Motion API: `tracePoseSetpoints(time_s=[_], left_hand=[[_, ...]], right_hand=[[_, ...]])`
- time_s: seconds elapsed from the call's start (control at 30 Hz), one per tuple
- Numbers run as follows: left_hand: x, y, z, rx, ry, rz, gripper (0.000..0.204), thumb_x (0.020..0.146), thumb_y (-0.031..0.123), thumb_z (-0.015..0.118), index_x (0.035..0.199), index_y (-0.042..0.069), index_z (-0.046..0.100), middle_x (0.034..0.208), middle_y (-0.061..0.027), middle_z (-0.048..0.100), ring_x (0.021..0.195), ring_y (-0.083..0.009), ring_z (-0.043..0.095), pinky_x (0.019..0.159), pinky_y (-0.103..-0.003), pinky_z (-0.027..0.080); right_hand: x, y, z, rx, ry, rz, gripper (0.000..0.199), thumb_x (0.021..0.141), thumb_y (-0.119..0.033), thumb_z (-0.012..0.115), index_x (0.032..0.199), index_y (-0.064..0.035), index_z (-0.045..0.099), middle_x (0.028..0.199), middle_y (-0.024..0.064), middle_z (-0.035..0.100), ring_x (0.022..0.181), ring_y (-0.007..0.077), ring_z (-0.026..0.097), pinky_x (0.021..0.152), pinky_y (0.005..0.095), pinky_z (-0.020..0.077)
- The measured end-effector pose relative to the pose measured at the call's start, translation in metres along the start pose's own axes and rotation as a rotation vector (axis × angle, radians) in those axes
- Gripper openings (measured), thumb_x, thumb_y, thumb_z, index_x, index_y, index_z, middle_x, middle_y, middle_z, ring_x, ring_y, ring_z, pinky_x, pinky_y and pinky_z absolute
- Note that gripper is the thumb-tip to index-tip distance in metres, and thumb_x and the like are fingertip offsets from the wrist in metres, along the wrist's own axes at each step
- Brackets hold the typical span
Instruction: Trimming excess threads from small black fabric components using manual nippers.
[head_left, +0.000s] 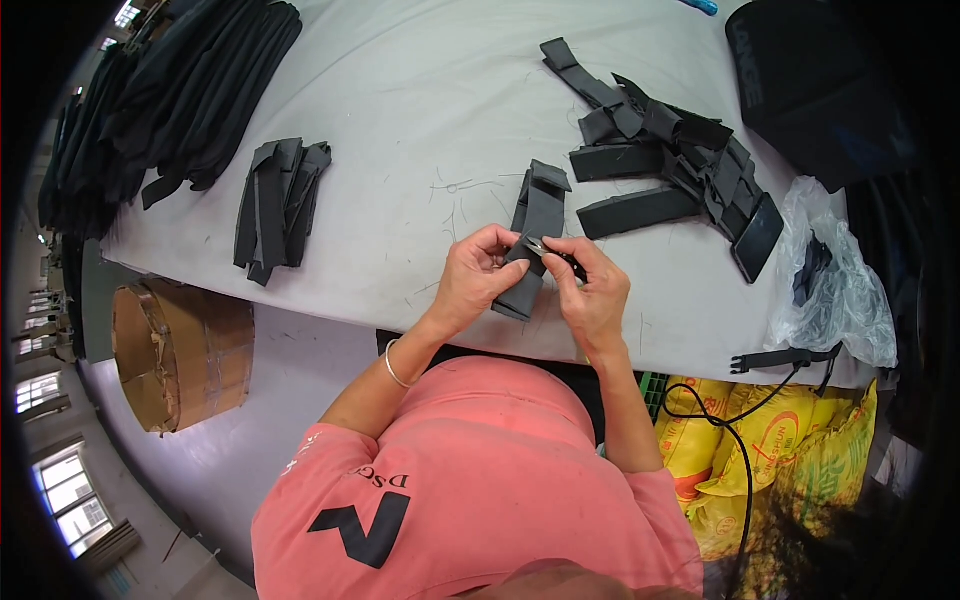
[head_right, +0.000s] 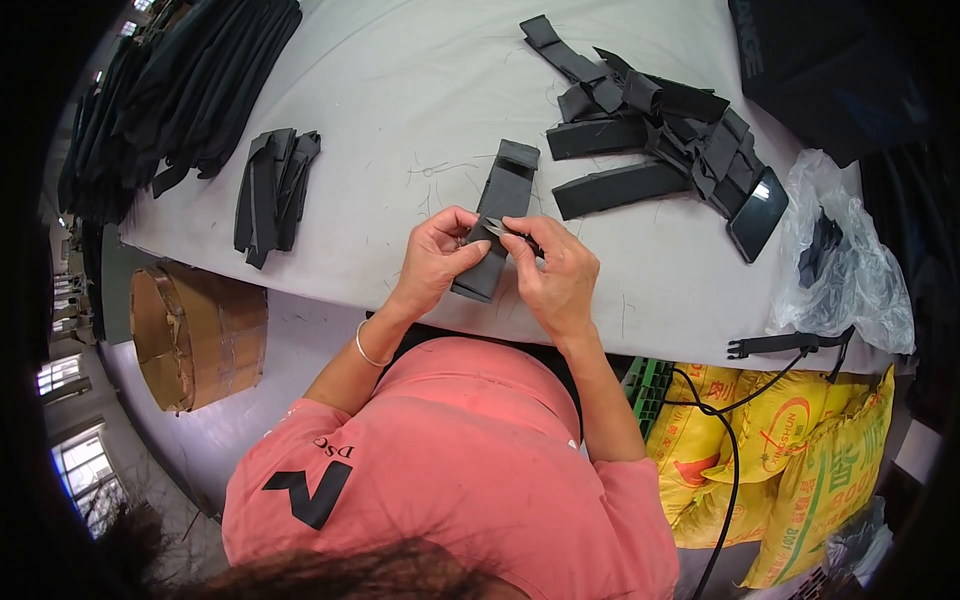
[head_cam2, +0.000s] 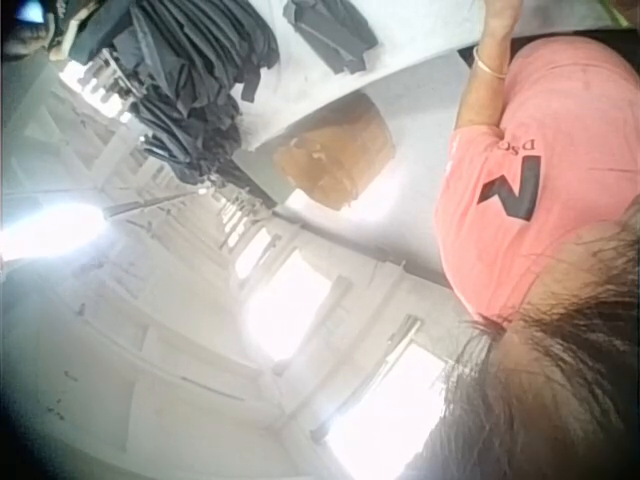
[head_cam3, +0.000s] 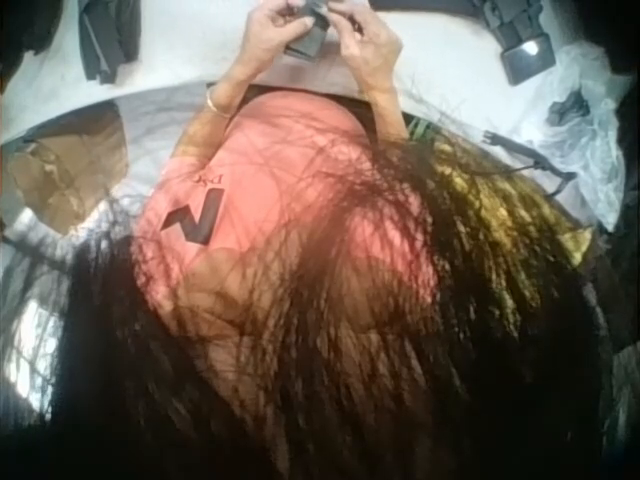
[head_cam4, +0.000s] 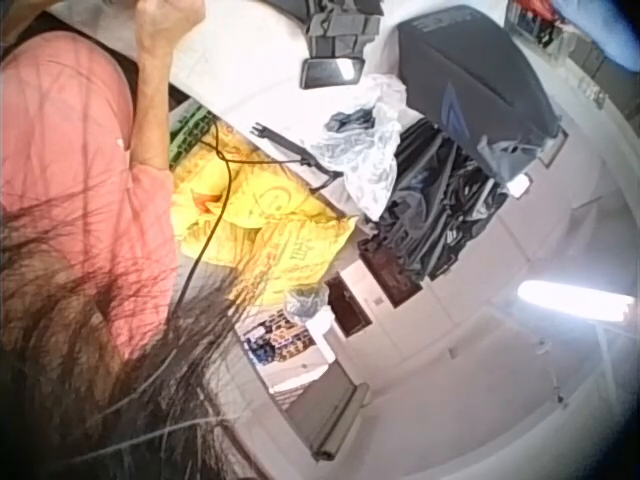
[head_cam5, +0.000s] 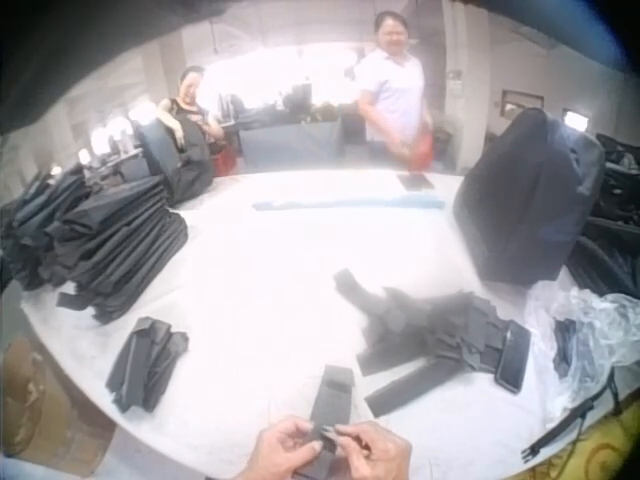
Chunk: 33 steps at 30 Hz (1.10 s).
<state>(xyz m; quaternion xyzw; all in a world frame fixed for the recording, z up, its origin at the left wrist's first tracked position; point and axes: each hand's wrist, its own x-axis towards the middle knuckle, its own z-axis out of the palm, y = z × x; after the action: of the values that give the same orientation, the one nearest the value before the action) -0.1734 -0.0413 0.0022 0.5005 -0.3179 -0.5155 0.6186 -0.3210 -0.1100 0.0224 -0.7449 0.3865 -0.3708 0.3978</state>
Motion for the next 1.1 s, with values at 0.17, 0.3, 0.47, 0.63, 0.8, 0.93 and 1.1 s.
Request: tracePoseSetpoints(time_s=[0.17,0.3,0.47,0.63,0.8,0.93,1.1], left_hand=[[0.004,0.003,0.002,0.033,-0.004,-0.004,0.013,0.083,-0.001,0.063,0.095,0.0,0.059,0.083,0.0016,0.06,0.07,-0.0008,0.051,0.058,-0.016,0.041],[0.0,0.004,0.005,0.104,-0.004,0.016,0.013,0.082,-0.001,0.063,0.095,0.0,0.06,0.083,0.0025,0.059,0.071,-0.0009,0.05,0.058,-0.017,0.04],[-0.001,0.003,0.001,0.133,-0.009,-0.025,0.014,0.083,0.0,0.063,0.096,0.0,0.06,0.083,0.0025,0.059,0.072,-0.001,0.05,0.06,-0.016,0.04],[-0.002,0.013,0.002,0.04,-0.039,-0.065,0.014,0.082,0.0,0.063,0.096,-0.001,0.06,0.084,0.0015,0.059,0.073,-0.0017,0.052,0.063,-0.017,0.043],[-0.001,0.019,0.002,0.003,-0.058,-0.111,0.014,0.082,-0.002,0.063,0.095,-0.002,0.059,0.085,-0.0008,0.06,0.074,-0.0033,0.055,0.065,-0.018,0.046],[-0.004,0.024,0.008,0.069,-0.042,-0.03,0.013,0.082,0.0,0.063,0.095,-0.001,0.059,0.085,0.0,0.06,0.074,-0.0025,0.054,0.065,-0.019,0.046],[-0.012,0.03,0.016,0.799,-0.083,0.321,0.02,0.077,-0.002,0.063,0.096,-0.002,0.058,0.086,-0.0097,0.062,0.071,-0.0192,0.06,0.065,-0.027,0.048]], right_hand=[[0.005,-0.003,0.0,-0.056,0.027,-0.062,0.01,0.079,-0.011,0.068,0.088,-0.0069,0.067,0.076,0.0056,0.064,0.065,0.0204,0.062,0.055,0.0294,0.0463],[0.001,-0.002,-0.002,-0.119,0.078,-0.139,0.01,0.078,-0.011,0.068,0.087,-0.0073,0.067,0.076,0.0065,0.064,0.067,0.0247,0.062,0.056,0.033,0.0466],[0.001,-0.004,0.002,-0.137,0.081,-0.158,0.009,0.077,-0.012,0.069,0.085,-0.0085,0.068,0.078,0.006,0.065,0.07,0.0258,0.062,0.061,0.035,0.0473],[0.004,-0.004,-0.002,-0.218,0.074,-0.253,0.008,0.076,-0.011,0.069,0.084,-0.0093,0.068,0.075,0.003,0.064,0.067,0.0229,0.06,0.058,0.0332,0.0453],[0.007,-0.002,-0.002,-0.098,0.087,-0.236,0.01,0.078,-0.007,0.069,0.087,-0.0058,0.068,0.069,0.0033,0.062,0.061,0.0174,0.056,0.058,0.0276,0.0428],[0.001,0.002,0.002,0.28,0.062,0.117,0.022,0.083,-0.011,0.069,0.104,-0.0073,0.064,0.08,-0.0002,0.06,0.064,0.0097,0.051,0.059,0.0233,0.0406],[0.002,-0.009,0.001,0.323,-0.097,0.297,0.053,0.08,-0.03,0.074,0.123,-0.0104,0.051,0.103,0.0072,0.057,0.082,0.013,0.054,0.067,0.0246,0.0447]])
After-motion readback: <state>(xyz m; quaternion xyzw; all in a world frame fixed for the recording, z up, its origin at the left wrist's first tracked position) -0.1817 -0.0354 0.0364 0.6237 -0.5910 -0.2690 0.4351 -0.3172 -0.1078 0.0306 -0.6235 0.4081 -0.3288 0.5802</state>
